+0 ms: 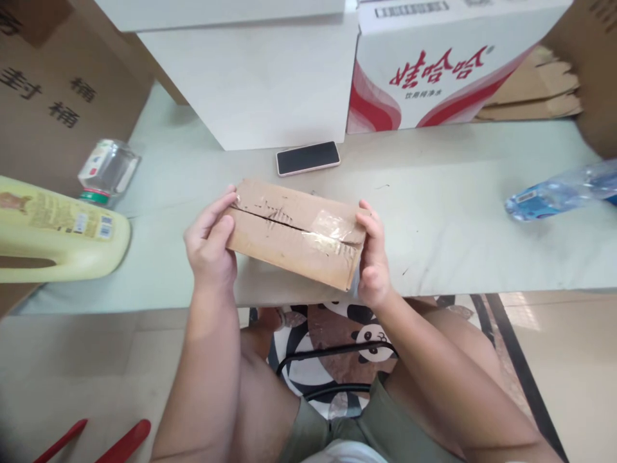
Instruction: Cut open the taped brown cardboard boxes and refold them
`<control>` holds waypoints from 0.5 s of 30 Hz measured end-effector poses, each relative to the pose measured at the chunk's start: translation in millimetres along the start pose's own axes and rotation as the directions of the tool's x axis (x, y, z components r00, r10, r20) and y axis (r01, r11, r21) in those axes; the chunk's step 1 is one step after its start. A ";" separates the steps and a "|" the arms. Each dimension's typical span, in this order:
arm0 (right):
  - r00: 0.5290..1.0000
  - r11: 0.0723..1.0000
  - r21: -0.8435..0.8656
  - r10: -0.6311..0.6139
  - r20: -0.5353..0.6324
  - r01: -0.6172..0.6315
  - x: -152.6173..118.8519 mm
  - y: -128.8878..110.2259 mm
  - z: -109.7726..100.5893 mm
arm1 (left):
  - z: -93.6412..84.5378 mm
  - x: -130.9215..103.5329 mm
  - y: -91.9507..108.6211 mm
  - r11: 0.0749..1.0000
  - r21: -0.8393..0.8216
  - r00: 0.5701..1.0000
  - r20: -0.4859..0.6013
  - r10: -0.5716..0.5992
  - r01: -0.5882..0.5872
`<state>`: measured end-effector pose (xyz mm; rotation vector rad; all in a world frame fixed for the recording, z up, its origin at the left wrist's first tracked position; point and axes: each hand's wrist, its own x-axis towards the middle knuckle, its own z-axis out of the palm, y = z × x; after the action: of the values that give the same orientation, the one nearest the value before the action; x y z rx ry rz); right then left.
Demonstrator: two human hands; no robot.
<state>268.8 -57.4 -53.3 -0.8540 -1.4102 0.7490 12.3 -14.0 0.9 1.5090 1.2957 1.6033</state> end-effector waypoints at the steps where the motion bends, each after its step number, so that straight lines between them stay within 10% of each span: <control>1: 1.000 1.000 -0.021 -0.003 0.010 0.003 -0.7 -1.1 1.0 | 1.1 -0.5 1.2 1.000 0.011 1.000 0.007 0.003 -0.003; 15: 0.997 0.987 -0.155 -0.029 0.070 0.039 16.4 -14.6 -7.3 | 9.5 -8.5 3.9 0.988 0.135 0.997 0.025 0.078 -0.080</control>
<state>276.0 -51.2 -32.1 -0.9306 -1.5554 0.6527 23.9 -20.7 0.0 1.6739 1.3740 1.5716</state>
